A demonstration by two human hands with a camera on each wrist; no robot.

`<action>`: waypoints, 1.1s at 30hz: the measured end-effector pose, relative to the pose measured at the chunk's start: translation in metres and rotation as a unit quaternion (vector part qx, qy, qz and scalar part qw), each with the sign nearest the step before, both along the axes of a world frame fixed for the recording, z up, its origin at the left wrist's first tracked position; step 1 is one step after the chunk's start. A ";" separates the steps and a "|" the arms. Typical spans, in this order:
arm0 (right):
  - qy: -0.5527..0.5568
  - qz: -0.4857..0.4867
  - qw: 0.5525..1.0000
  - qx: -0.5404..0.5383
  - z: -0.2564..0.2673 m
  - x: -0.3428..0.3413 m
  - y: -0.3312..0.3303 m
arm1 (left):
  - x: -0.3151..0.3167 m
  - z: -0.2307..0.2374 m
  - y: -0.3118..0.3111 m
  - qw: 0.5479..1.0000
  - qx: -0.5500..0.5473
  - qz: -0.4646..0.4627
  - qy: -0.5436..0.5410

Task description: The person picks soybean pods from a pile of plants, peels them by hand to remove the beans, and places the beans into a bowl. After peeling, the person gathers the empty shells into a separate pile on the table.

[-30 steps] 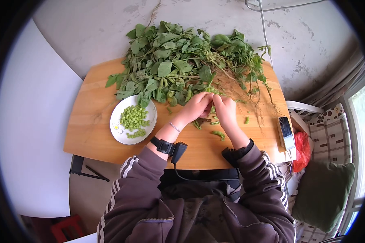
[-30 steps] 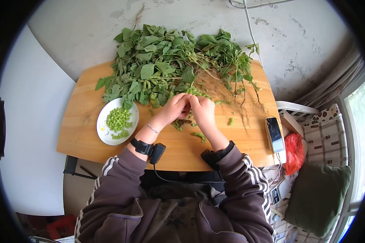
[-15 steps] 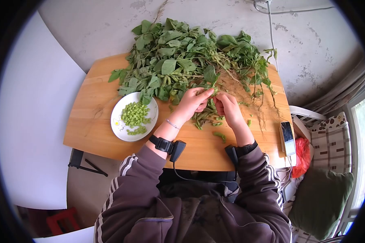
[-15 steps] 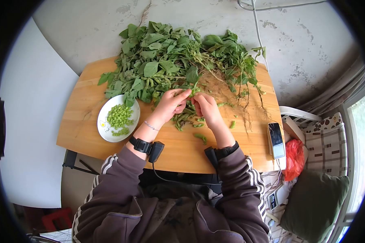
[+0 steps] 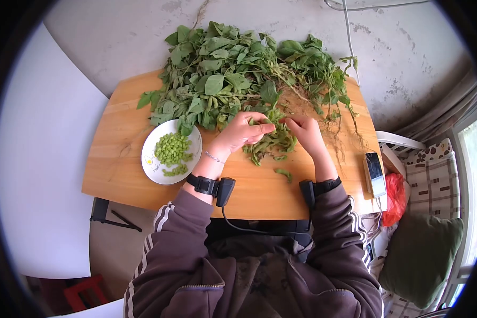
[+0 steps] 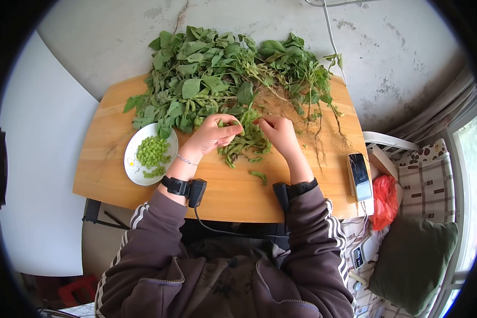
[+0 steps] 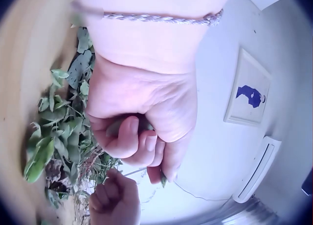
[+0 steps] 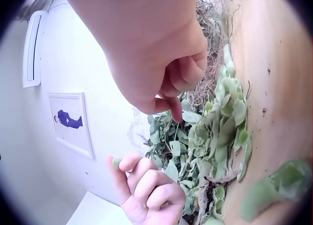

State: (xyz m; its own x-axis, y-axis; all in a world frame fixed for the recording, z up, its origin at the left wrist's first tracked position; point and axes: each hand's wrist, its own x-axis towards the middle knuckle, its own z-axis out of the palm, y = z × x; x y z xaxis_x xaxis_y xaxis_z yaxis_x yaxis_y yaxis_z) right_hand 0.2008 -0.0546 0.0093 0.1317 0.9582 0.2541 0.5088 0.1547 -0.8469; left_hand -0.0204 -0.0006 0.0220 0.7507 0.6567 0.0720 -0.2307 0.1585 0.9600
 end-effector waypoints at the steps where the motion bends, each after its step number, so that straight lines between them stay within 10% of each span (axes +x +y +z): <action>1: 0.008 0.005 1.000 -0.005 -0.007 0.003 0.004 | -0.001 -0.001 0.001 1.000 -0.009 0.001 0.003; 7: -0.144 -0.054 0.985 0.080 0.000 -0.009 -0.001 | 0.004 0.005 -0.005 0.994 0.044 0.097 0.010; 16: 0.252 0.071 0.962 -0.079 0.006 -0.028 -0.008 | 0.012 -0.007 -0.004 0.995 -0.001 0.099 -0.019; 23: 0.222 0.013 0.975 -0.007 0.000 -0.027 -0.003 | 0.020 -0.025 -0.004 0.967 0.180 0.157 0.093; 33: 0.380 0.102 0.916 -0.073 -0.001 -0.023 -0.005 | 0.017 -0.021 -0.002 0.992 0.081 0.045 0.081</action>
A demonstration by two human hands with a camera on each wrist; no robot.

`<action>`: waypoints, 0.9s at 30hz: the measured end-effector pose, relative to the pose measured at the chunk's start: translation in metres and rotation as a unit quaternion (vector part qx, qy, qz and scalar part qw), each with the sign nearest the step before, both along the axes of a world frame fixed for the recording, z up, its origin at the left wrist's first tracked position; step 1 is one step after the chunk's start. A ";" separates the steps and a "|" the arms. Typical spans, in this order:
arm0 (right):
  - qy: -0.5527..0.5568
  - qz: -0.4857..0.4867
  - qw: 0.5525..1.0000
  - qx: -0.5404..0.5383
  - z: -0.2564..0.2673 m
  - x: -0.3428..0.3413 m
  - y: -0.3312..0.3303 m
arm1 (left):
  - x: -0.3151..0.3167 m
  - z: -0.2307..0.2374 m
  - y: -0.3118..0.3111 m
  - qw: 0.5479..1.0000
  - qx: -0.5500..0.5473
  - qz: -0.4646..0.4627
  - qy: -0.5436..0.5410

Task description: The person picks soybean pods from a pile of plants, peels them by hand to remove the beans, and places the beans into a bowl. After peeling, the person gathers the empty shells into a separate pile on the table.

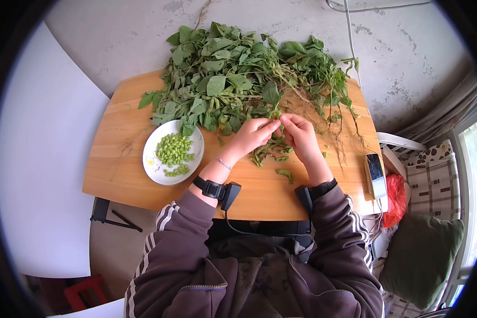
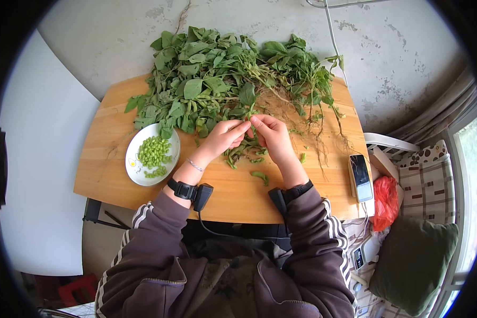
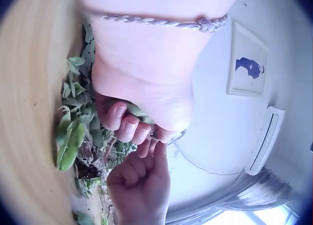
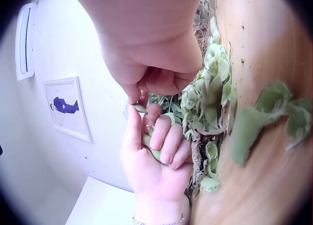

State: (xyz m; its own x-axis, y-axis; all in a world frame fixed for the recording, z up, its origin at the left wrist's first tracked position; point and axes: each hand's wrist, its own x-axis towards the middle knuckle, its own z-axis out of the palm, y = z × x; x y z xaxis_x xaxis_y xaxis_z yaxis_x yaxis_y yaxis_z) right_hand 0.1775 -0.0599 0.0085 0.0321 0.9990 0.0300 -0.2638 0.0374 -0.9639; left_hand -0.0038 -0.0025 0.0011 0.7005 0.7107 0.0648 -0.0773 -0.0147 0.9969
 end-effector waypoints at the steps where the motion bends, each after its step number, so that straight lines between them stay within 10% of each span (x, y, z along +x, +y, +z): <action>1: 0.007 -0.003 1.000 -0.001 0.002 -0.001 -0.001 | 0.003 -0.001 0.000 0.997 0.047 0.044 0.029; 27: -0.129 0.045 0.990 -0.045 0.008 0.019 0.000 | -0.012 0.006 0.005 0.988 -0.135 0.017 -0.071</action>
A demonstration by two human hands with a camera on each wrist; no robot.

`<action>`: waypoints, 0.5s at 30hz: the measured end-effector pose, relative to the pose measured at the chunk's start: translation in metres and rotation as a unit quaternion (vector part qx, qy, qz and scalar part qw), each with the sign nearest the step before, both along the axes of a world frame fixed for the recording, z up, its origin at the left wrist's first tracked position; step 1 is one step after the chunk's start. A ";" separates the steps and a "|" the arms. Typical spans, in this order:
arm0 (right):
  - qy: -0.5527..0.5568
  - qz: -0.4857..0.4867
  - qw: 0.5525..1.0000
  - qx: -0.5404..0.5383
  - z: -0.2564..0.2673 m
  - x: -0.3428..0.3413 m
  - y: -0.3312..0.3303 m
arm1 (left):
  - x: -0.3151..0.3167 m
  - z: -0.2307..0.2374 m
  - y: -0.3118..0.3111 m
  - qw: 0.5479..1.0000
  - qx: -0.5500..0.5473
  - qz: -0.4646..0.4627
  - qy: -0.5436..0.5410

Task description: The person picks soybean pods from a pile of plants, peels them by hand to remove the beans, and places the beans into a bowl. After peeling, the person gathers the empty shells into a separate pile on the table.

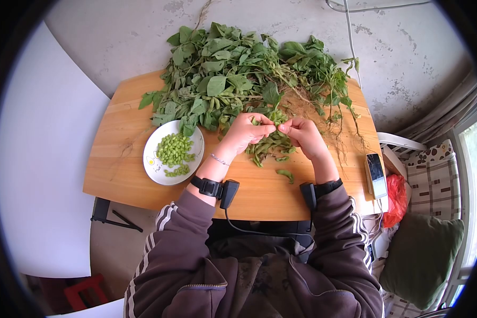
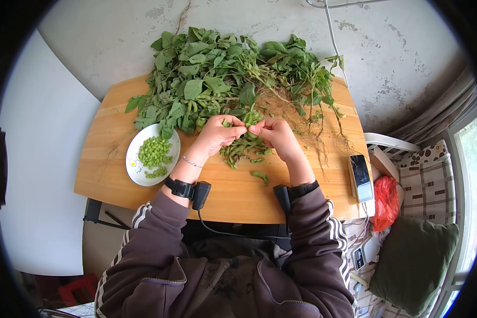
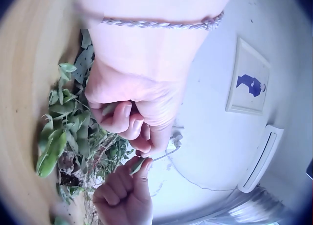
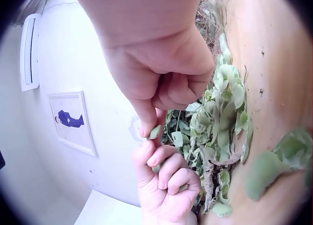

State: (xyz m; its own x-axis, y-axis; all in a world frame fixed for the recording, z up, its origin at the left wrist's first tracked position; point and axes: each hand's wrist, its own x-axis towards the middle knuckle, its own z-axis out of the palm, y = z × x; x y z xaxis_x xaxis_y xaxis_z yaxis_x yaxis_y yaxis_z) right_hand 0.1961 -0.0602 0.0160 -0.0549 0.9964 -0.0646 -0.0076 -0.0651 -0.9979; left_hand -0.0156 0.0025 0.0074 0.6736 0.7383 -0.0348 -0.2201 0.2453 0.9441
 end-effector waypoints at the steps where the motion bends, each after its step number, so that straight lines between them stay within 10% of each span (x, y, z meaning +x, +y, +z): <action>1: -0.003 0.005 1.000 -0.003 0.001 0.000 -0.001 | 0.000 0.001 0.000 1.000 -0.007 -0.012 -0.005; 15: 0.052 0.032 0.997 -0.050 -0.010 -0.008 0.002 | 0.005 -0.008 -0.003 0.990 -0.111 -0.039 -0.074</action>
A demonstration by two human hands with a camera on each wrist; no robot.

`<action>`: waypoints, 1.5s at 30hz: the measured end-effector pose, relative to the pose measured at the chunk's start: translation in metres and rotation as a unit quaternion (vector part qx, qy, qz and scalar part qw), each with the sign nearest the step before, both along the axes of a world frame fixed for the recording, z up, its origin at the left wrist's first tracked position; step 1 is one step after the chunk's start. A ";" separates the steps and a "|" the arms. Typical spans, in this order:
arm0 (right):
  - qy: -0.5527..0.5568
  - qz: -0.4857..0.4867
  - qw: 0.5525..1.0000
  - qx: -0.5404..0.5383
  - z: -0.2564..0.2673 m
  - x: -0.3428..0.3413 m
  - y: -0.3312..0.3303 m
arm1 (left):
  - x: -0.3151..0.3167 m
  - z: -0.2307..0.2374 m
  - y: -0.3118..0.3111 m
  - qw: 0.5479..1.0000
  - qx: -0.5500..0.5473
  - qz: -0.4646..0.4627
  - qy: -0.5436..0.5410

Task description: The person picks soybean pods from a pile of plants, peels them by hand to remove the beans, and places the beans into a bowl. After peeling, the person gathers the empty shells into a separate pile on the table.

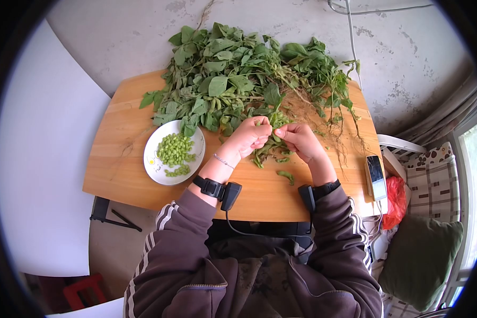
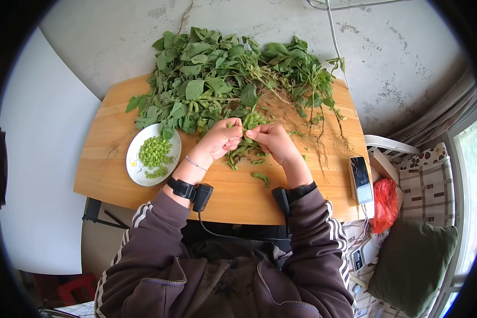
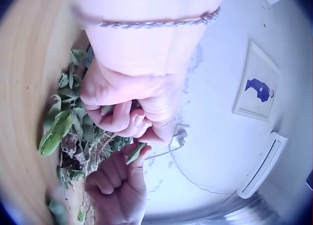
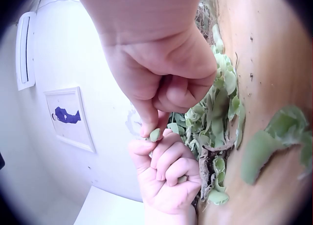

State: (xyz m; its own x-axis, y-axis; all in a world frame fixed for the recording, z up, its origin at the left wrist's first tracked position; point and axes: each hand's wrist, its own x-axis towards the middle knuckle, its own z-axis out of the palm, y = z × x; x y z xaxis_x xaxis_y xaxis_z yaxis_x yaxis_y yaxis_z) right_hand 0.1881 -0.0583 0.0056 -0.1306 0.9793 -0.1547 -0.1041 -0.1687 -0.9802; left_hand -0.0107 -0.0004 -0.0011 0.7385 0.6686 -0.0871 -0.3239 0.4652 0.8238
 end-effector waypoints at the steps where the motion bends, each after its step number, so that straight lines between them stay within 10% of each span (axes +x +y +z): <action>1: 0.007 -0.002 1.000 -0.003 0.001 -0.001 0.000 | 0.000 0.001 -0.001 1.000 -0.004 0.006 -0.005; 19: 0.091 -0.040 0.994 0.038 0.000 0.005 0.003 | 0.001 0.013 -0.002 0.996 0.036 0.071 0.031; 24: -0.042 -0.134 0.985 0.102 0.006 -0.004 0.000 | 0.007 0.008 -0.005 0.987 0.083 0.128 0.051; 28: -0.160 -0.180 0.953 0.185 0.001 -0.007 0.004 | 0.008 0.014 -0.009 0.940 0.239 0.203 0.133; 32: -0.135 -0.169 0.964 0.154 0.001 -0.008 0.003 | 0.015 -0.006 0.002 0.802 0.498 0.312 0.105; 45: -0.086 -0.124 0.978 0.146 0.004 -0.007 -0.002 | 0.015 0.004 -0.012 0.816 0.468 0.300 0.158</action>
State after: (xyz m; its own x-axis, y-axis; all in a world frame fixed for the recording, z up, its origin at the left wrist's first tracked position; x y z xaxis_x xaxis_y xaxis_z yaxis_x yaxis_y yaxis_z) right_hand 0.1807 -0.0600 0.0097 0.1198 0.9833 0.1372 0.0639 0.1303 -0.9894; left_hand 0.0044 -0.0120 0.0027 0.2935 0.7841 0.5468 0.0363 -0.5807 0.8133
